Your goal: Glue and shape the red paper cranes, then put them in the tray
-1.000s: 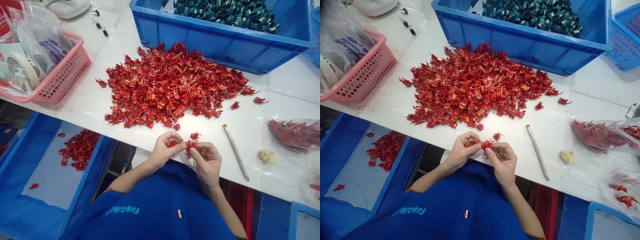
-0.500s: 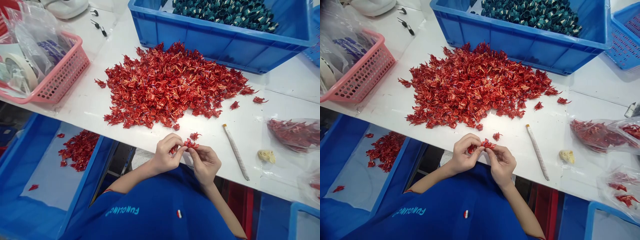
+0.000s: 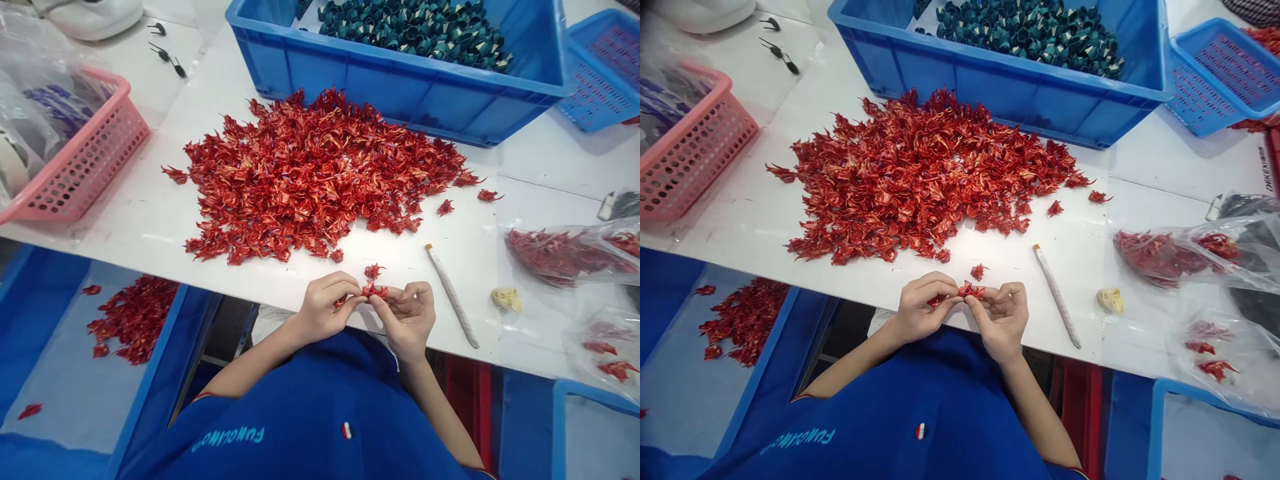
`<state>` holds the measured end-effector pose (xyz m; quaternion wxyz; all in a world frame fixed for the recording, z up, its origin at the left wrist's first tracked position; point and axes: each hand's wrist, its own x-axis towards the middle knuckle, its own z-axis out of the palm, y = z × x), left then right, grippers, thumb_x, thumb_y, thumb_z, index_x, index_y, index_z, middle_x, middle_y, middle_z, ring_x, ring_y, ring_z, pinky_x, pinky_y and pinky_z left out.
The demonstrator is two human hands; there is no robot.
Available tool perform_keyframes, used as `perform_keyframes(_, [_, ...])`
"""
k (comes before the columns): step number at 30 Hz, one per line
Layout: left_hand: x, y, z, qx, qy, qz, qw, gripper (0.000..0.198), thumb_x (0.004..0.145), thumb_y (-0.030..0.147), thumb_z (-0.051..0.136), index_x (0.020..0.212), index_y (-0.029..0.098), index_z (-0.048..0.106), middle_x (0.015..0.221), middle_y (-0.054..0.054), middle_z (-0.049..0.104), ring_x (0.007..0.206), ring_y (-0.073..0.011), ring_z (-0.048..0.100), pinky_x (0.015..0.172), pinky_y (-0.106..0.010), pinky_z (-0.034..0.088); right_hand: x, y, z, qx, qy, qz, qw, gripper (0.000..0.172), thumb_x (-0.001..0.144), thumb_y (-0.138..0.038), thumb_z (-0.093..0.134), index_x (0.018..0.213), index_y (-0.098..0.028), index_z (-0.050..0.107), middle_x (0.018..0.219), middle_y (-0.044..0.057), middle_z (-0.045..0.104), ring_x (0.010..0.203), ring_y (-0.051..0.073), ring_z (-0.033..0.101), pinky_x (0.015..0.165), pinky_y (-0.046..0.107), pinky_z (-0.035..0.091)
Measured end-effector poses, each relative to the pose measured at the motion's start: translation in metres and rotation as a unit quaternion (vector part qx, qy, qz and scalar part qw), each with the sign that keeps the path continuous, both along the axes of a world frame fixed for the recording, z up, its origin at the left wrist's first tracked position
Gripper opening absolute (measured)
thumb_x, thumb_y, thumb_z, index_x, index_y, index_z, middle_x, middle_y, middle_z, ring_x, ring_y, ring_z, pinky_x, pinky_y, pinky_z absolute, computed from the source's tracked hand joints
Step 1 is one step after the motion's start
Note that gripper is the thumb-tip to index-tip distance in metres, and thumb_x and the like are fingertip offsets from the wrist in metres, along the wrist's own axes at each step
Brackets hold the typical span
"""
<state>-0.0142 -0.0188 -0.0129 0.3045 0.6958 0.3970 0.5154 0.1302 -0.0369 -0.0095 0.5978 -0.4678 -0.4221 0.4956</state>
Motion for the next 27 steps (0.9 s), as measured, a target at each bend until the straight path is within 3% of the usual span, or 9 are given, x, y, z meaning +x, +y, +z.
perform_keyframes(6, [-0.002, 0.0, 0.003, -0.114, -0.019, 0.003, 0.993, 0.014, 0.085, 0.023, 0.065, 0.072, 0.017, 0.063, 0.07, -0.005, 0.066, 0.058, -0.0124, 0.056, 0.053, -0.023, 0.044, 0.024, 0.003, 0.014, -0.034, -0.234, -0.014, 0.971, 0.024, 0.078, -0.036, 0.075, 0.079, -0.021, 0.056, 0.073, 0.001, 0.072, 0.05, 0.013, 0.063, 0.048, 0.025, 0.052])
perform_keyframes(10, [-0.003, 0.0, 0.003, -0.213, -0.045, 0.008, 0.976, 0.019, 0.085, 0.031, 0.064, 0.072, 0.016, 0.062, 0.061, -0.001, 0.061, 0.051, -0.0102, 0.048, 0.049, -0.023, 0.039, 0.068, 0.016, 0.014, 0.012, -0.531, -0.18, 0.828, 0.017, 0.083, -0.036, 0.066, 0.088, -0.019, 0.067, 0.08, 0.005, 0.068, 0.05, 0.012, 0.05, 0.054, 0.03, 0.044])
perform_keyframes(12, [-0.003, 0.0, 0.003, -0.261, -0.062, 0.002, 0.963, 0.022, 0.083, 0.035, 0.066, 0.072, 0.016, 0.064, 0.058, -0.001, 0.059, 0.05, -0.01, 0.046, 0.048, -0.022, 0.037, 0.086, 0.022, 0.008, -0.011, -0.629, -0.192, 0.754, 0.02, 0.083, -0.036, 0.063, 0.091, -0.019, 0.07, 0.089, 0.009, 0.067, 0.057, 0.016, 0.053, 0.054, 0.031, 0.039])
perform_keyframes(15, [-0.004, 0.002, 0.003, -0.307, -0.088, -0.005, 0.948, 0.024, 0.078, 0.037, 0.07, 0.069, 0.015, 0.065, 0.059, -0.002, 0.061, 0.052, -0.0104, 0.048, 0.048, -0.022, 0.038, 0.096, 0.025, 0.003, -0.017, -0.679, -0.175, 0.713, 0.018, 0.083, -0.03, 0.057, 0.079, -0.018, 0.071, 0.088, 0.01, 0.067, 0.064, 0.019, 0.056, 0.054, 0.032, 0.036])
perform_keyframes(18, [-0.005, 0.003, 0.003, -0.334, -0.108, -0.01, 0.936, 0.023, 0.075, 0.036, 0.072, 0.069, 0.015, 0.065, 0.062, -0.002, 0.063, 0.052, -0.0104, 0.05, 0.05, -0.023, 0.041, 0.094, 0.023, 0.012, -0.003, -0.619, -0.186, 0.763, 0.015, 0.081, -0.032, 0.062, 0.074, -0.019, 0.068, 0.064, 0.003, 0.06, 0.054, 0.016, 0.05, 0.054, 0.031, 0.037])
perform_keyframes(20, [-0.006, 0.003, 0.004, -0.342, -0.127, -0.017, 0.931, 0.022, 0.075, 0.035, 0.072, 0.071, 0.015, 0.065, 0.065, -0.002, 0.064, 0.053, -0.0106, 0.051, 0.052, -0.023, 0.043, 0.091, 0.02, 0.026, -0.011, -0.501, -0.194, 0.843, 0.015, 0.076, -0.034, 0.071, 0.081, -0.021, 0.066, 0.056, -0.002, 0.056, 0.046, 0.012, 0.043, 0.049, 0.029, 0.035])
perform_keyframes(23, [-0.006, 0.004, 0.006, -0.349, -0.148, -0.021, 0.925, 0.023, 0.074, 0.037, 0.073, 0.07, 0.016, 0.063, 0.065, -0.002, 0.064, 0.056, -0.0117, 0.054, 0.053, -0.024, 0.045, 0.087, 0.018, 0.044, 0.008, -0.275, -0.166, 0.947, 0.03, 0.07, -0.03, 0.079, 0.093, -0.024, 0.061, 0.06, -0.004, 0.062, 0.046, 0.013, 0.053, 0.046, 0.026, 0.04])
perform_keyframes(25, [-0.007, 0.004, 0.007, -0.353, -0.154, -0.019, 0.923, 0.025, 0.074, 0.038, 0.074, 0.069, 0.017, 0.063, 0.063, -0.001, 0.062, 0.057, -0.0122, 0.054, 0.054, -0.024, 0.045, 0.086, 0.019, 0.049, 0.021, -0.169, -0.105, 0.98, 0.023, 0.072, -0.03, 0.077, 0.088, -0.025, 0.061, 0.055, -0.004, 0.06, 0.047, 0.015, 0.057, 0.041, 0.025, 0.04])
perform_keyframes(27, [-0.007, 0.005, 0.008, -0.356, -0.159, -0.018, 0.921, 0.027, 0.073, 0.04, 0.075, 0.068, 0.017, 0.062, 0.06, -0.001, 0.06, 0.055, -0.0116, 0.053, 0.053, -0.024, 0.043, 0.085, 0.02, 0.049, 0.017, -0.099, -0.029, 0.995, 0.014, 0.078, -0.036, 0.069, 0.084, -0.024, 0.063, 0.052, -0.003, 0.06, 0.034, 0.012, 0.048, 0.03, 0.023, 0.03])
